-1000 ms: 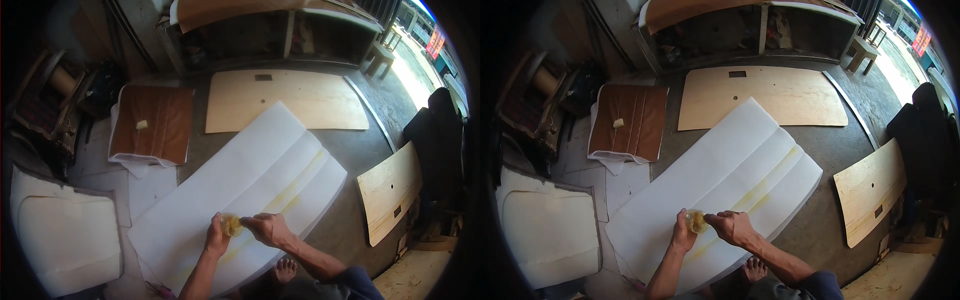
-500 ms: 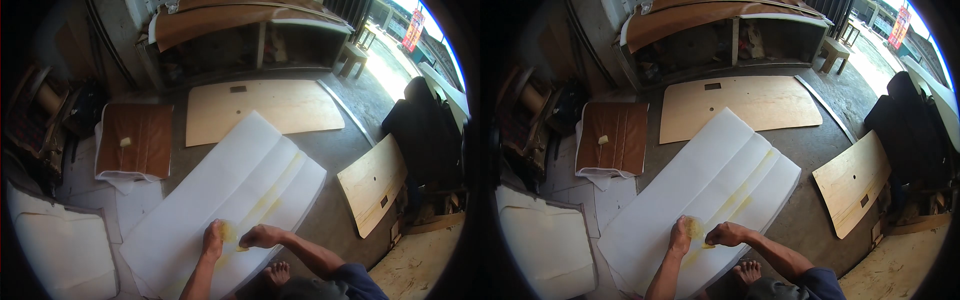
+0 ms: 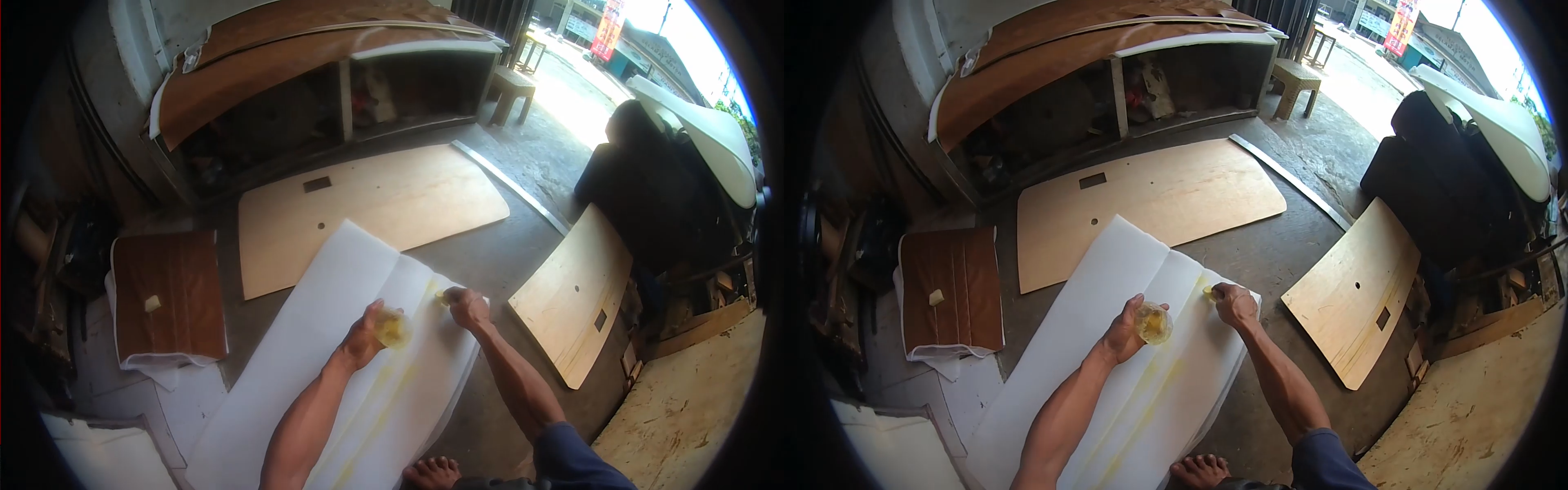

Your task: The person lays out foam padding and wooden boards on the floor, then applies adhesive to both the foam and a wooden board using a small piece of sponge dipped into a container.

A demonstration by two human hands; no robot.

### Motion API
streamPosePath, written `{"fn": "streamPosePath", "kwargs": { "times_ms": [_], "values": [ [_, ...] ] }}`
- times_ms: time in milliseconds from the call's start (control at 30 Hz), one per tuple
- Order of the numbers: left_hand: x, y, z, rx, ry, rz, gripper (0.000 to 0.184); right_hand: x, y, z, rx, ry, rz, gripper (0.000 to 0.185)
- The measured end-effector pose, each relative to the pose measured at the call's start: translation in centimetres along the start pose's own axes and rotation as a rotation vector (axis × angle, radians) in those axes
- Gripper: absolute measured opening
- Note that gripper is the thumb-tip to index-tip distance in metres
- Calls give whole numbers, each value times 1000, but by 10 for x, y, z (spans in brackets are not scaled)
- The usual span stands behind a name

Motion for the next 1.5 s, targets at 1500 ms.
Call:
{"fn": "streamPosePath", "kwargs": {
  "times_ms": [1500],
  "values": [
    [31, -16, -19, 16, -103, -16, 52, 30, 116, -139, 454, -112, 102, 16]
  ]
}}
Point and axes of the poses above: each hand's wrist, its own y-axis away from the middle knuckle, its own x-axis out of the back of the hand, z = x × y, the point moved 5 cm from there along -y, towards the middle knuckle, and after that the axes turned 2 degrees about -y, right-handed, at the moved point
